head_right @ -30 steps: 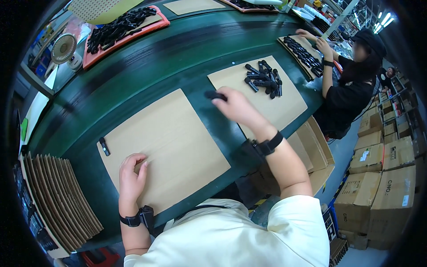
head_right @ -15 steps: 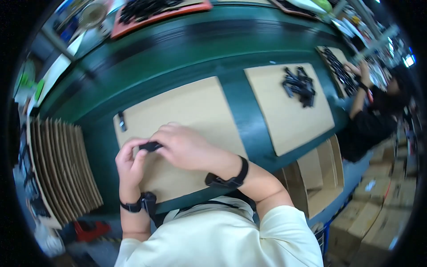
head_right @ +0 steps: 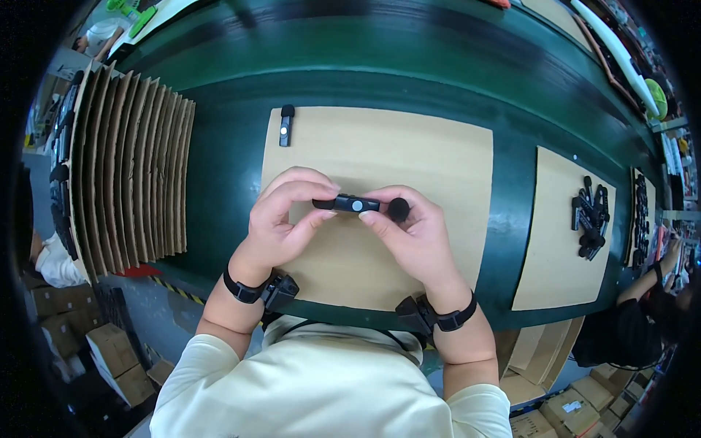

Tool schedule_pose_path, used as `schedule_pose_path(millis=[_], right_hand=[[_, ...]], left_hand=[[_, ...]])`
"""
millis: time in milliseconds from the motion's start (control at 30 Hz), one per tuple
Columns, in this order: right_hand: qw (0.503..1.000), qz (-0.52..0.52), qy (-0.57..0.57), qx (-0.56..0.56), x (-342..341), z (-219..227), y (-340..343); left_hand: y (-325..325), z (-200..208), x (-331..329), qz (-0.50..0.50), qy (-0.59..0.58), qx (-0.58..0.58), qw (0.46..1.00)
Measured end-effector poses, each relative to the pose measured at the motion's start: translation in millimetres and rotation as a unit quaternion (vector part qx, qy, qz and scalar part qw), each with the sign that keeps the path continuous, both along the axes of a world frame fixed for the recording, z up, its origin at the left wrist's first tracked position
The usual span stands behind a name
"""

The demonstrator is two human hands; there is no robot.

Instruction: The person places a cardboard sheet on the conveyor belt and gathers several microphones. They pick up each microphone one at a time, turning it over to press the buttons and check the indicator lights before lining them up in rows on the cardboard.

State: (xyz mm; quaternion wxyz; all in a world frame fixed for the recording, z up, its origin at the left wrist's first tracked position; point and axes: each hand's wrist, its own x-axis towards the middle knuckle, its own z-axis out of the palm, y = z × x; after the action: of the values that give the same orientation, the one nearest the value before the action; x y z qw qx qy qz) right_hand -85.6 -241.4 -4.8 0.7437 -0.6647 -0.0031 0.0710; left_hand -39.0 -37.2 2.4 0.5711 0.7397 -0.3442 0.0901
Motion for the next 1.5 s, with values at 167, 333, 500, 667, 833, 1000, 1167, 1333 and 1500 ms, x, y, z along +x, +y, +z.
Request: schedule_pose_path(millis=[167,333,500,667,833,1000,1167,1333,1500], right_hand=[[0.999,-0.023,-0.018,0.042,1,2,-1],[0.997,-0.023,-0.079,-0.014,3,-3,-2],[0.994,-0.036,-0.100,-0.031,1,7,4],[0.991,-0.048,-0.110,-0.064,2,2,3],[0.979,-0.044,-0.174,-0.095,3,-5,1],[0.972,-0.039,-0.202,-0.110,3,-6,1],[0.969,-0.036,-0.217,-0.114,3,-8,0],[0.968,-0.038,-0.218,-0.116,3,-7,1],[0.967,-0.033,-0.231,-0.103,4,-10,1]], left_hand=[[-3,0,2,0.023,-0.020,0.039,0.999],[1,-6,3,-0.001,0.009,0.047,0.999],[1,-10,0,-0.002,0.035,0.007,0.999],[-1,-5,0,-0.012,0.049,0.000,0.999],[-3,-3,-2,-0.011,0.057,0.020,0.998],[-3,-3,-2,-0.015,0.049,0.016,0.999],[-4,-5,-3,-0.005,0.056,0.003,0.998],[-2,-7,-2,-0.013,0.048,0.001,0.999],[-5,-5,-3,-0.044,0.077,-0.008,0.996]])
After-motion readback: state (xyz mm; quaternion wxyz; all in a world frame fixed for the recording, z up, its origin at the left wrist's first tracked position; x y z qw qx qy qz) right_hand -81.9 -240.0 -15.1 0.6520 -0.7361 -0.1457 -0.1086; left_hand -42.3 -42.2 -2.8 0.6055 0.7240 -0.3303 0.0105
